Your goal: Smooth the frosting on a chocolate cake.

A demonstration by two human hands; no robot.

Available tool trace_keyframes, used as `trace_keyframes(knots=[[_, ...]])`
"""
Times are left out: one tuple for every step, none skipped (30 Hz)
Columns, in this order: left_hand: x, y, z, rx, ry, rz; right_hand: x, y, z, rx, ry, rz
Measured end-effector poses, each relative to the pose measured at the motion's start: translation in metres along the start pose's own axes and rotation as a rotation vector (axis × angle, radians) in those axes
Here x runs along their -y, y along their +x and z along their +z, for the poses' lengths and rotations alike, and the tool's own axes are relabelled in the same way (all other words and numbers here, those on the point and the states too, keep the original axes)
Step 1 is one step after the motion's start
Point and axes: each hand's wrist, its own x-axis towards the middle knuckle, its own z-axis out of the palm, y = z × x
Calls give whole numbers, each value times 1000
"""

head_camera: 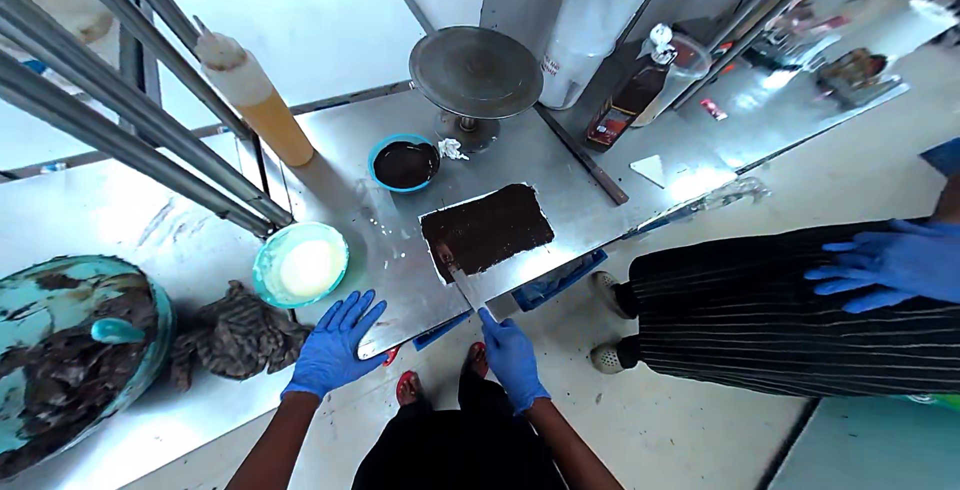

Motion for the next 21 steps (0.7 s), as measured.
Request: trace_keyframes(knots=[[0, 0, 0, -5, 2, 2, -3, 3, -3, -1, -64, -19], [0, -1, 0, -6, 3, 3, -9, 8, -8, -16, -123, -32], [0, -2, 1, 0, 6, 1, -17, 16, -18, -37, -168, -30], [0, -1, -1, 11, 10, -2, -25, 26, -31, -44, -192, 1], [0, -1, -2, 28, 14, -7, -34, 36, -45, -58, -196, 45], [-1, -2, -3, 41, 19, -11, -43, 46, -59, -70, -192, 97], [-1, -2, -4, 43, 21, -14, -52, 57, -72, -87, -184, 137], [-1, -2, -4, 42, 22, -19, -59, 67, -83, -118, -170, 168], [-2, -2, -5, 45, 19, -21, -63, 76, -92, -148, -166, 196], [-2, -2, -6, 57, 15, -24, -67, 84, -96, -190, -164, 206], [-2, -1, -6, 68, 12, -27, -71, 91, -98, -232, -150, 202], [-2, -1, -7, 78, 7, -27, -73, 96, -97, -269, -120, 191], [-3, -2, -7, 77, 2, -26, -71, 98, -94, -291, -70, 183], [-3, -2, -6, 76, -1, -28, -67, 97, -89, -303, -11, 176], [-4, -2, -6, 76, -4, -30, -60, 95, -82, -304, 55, 171], [-4, -2, -6, 59, -7, -28, -51, 90, -74, -300, 114, 165], [-4, -1, -5, 55, -13, -30, -43, 85, -64, -294, 163, 161], [-4, -1, -6, 63, -17, -35, -35, 79, -52, -281, 201, 152], [-4, -1, -6, 67, -24, -37, -27, 72, -40, -258, 220, 137], [-5, -1, -6, 74, -30, -38, -17, 64, -29, -227, 225, 110], [-5, -1, -5, 71, -37, -36, -7, 55, -20, -185, 210, 78]])
